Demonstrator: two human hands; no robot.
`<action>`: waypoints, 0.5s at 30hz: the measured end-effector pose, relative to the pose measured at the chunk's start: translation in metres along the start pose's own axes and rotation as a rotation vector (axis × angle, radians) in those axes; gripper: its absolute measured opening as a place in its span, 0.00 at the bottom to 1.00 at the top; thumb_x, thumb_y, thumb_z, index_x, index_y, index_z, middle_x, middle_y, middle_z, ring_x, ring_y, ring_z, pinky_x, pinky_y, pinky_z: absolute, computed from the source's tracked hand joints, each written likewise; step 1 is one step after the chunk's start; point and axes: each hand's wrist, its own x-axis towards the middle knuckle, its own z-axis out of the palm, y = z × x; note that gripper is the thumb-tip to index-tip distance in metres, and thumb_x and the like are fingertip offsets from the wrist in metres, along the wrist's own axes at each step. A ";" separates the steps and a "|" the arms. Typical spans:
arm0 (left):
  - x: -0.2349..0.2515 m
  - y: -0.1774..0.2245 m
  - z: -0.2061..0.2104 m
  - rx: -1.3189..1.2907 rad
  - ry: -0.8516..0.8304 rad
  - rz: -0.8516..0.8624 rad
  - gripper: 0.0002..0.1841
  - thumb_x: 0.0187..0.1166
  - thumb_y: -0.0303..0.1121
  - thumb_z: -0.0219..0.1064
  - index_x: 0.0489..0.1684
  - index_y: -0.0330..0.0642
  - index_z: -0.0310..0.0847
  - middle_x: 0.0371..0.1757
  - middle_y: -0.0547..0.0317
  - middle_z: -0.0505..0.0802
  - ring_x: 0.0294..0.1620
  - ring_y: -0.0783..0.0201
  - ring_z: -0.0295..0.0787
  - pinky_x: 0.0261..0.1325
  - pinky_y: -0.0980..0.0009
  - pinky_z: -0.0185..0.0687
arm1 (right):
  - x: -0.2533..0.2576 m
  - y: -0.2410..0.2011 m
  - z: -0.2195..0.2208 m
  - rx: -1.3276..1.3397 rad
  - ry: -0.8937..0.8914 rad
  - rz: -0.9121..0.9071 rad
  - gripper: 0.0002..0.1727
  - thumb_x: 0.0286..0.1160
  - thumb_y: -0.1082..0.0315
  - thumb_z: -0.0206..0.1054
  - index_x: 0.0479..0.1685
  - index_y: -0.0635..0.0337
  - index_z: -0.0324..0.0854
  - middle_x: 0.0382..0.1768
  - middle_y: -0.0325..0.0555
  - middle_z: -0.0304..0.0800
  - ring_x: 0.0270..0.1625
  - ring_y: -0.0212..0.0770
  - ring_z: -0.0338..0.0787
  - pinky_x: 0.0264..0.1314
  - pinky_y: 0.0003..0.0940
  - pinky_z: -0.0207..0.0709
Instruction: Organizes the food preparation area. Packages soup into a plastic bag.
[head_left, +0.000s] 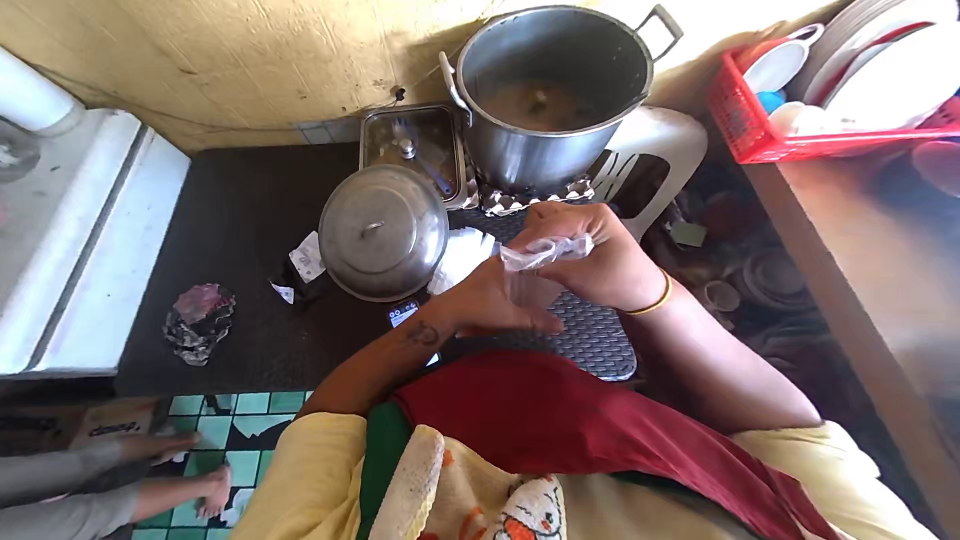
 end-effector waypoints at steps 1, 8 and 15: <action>0.001 -0.003 0.002 -0.003 0.034 0.000 0.28 0.59 0.31 0.86 0.60 0.34 0.84 0.51 0.59 0.94 0.54 0.74 0.90 0.62 0.73 0.87 | 0.002 0.002 0.003 -0.001 -0.007 -0.004 0.04 0.66 0.75 0.75 0.36 0.61 0.93 0.33 0.33 0.86 0.41 0.20 0.83 0.47 0.15 0.78; 0.000 0.015 0.023 0.143 0.315 -0.174 0.12 0.74 0.24 0.74 0.53 0.33 0.87 0.46 0.59 0.93 0.48 0.79 0.86 0.59 0.76 0.81 | 0.007 0.010 0.008 -0.037 -0.046 0.025 0.05 0.63 0.74 0.75 0.36 0.62 0.94 0.33 0.35 0.88 0.42 0.20 0.84 0.48 0.16 0.77; 0.039 -0.010 0.038 0.172 0.214 -0.207 0.12 0.83 0.33 0.66 0.52 0.33 0.87 0.50 0.52 0.93 0.51 0.66 0.89 0.60 0.62 0.85 | -0.053 0.028 -0.045 -0.001 0.226 0.134 0.06 0.63 0.77 0.78 0.37 0.62 0.91 0.37 0.36 0.93 0.38 0.25 0.89 0.45 0.25 0.87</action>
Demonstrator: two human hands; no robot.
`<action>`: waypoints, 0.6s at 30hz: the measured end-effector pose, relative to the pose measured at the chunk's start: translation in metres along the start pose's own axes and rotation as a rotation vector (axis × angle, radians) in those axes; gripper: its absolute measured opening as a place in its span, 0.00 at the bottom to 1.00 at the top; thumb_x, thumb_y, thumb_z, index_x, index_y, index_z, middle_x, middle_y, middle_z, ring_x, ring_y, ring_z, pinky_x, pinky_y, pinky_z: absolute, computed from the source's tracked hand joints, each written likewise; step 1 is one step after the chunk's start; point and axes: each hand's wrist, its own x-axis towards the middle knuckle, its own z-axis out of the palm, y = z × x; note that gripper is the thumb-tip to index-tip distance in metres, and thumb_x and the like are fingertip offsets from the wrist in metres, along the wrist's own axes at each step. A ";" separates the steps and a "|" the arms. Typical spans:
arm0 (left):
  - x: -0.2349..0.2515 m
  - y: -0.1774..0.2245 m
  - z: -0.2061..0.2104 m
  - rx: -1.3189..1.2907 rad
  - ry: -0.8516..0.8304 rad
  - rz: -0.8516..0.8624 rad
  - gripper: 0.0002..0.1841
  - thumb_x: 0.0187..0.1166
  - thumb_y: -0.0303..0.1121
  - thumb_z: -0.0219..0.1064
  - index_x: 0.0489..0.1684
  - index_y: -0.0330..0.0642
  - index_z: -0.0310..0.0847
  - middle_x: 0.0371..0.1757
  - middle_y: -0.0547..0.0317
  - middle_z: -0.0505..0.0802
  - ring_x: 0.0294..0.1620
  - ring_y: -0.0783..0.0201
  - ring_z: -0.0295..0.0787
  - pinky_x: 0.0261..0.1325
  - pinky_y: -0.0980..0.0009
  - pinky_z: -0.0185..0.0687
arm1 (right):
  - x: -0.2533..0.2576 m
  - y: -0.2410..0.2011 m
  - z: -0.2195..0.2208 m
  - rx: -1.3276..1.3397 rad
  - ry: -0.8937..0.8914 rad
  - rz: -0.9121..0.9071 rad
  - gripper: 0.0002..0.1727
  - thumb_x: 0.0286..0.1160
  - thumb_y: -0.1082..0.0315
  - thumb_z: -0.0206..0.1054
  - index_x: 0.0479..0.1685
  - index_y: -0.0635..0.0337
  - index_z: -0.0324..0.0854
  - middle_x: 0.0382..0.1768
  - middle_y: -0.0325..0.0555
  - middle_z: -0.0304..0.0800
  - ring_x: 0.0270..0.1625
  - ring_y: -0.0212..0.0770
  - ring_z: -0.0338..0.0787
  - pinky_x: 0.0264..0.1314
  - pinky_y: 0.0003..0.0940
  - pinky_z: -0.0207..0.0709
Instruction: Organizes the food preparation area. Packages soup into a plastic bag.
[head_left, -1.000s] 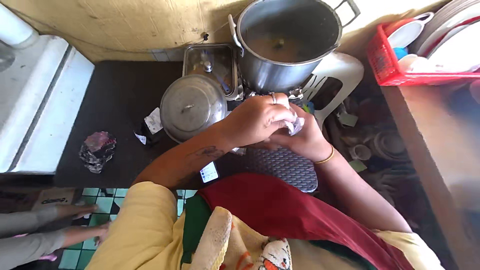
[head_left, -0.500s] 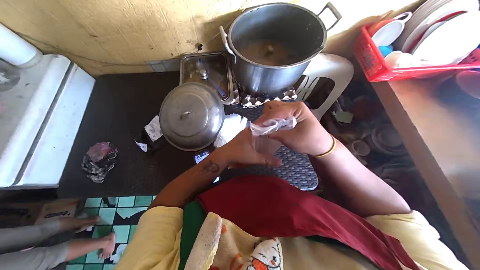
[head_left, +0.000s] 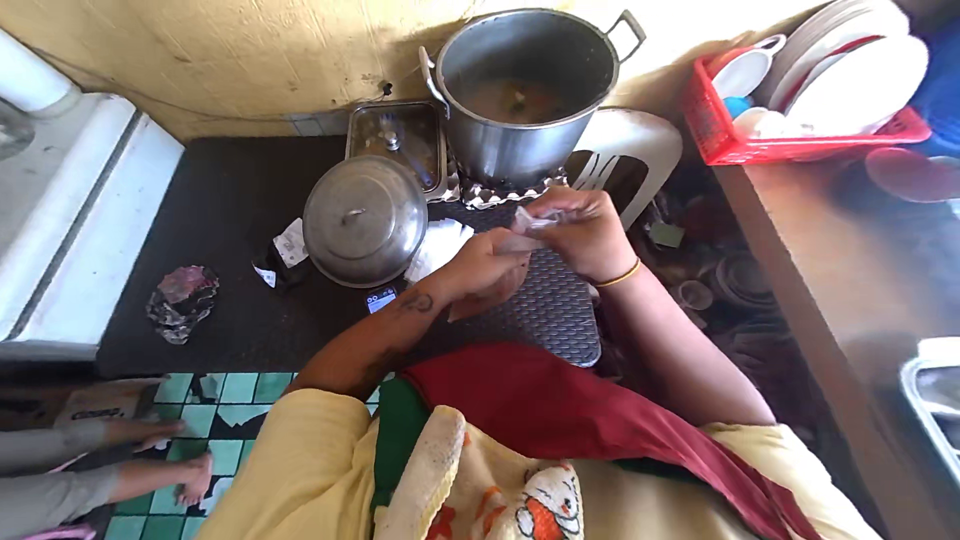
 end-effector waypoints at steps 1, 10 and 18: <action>0.009 0.002 0.002 0.116 -0.015 0.033 0.13 0.80 0.35 0.70 0.49 0.31 0.88 0.57 0.47 0.90 0.59 0.59 0.87 0.66 0.57 0.82 | -0.014 0.004 -0.013 0.024 0.074 0.064 0.06 0.63 0.78 0.77 0.38 0.62 0.91 0.36 0.36 0.93 0.33 0.24 0.88 0.37 0.24 0.85; 0.106 0.106 0.089 0.666 -0.207 0.269 0.06 0.74 0.30 0.73 0.39 0.38 0.95 0.41 0.49 0.96 0.48 0.52 0.92 0.58 0.48 0.83 | -0.143 -0.001 -0.070 0.887 0.678 0.408 0.17 0.84 0.79 0.48 0.35 0.54 0.80 0.30 0.37 0.91 0.31 0.26 0.90 0.38 0.20 0.86; 0.090 0.170 0.160 0.114 -0.374 0.556 0.05 0.72 0.18 0.71 0.38 0.32 0.93 0.39 0.52 0.96 0.43 0.68 0.93 0.54 0.70 0.88 | -0.150 0.051 -0.104 1.411 -0.004 0.038 0.09 0.65 0.55 0.78 0.37 0.48 0.95 0.26 0.29 0.93 0.28 0.22 0.90 0.33 0.15 0.82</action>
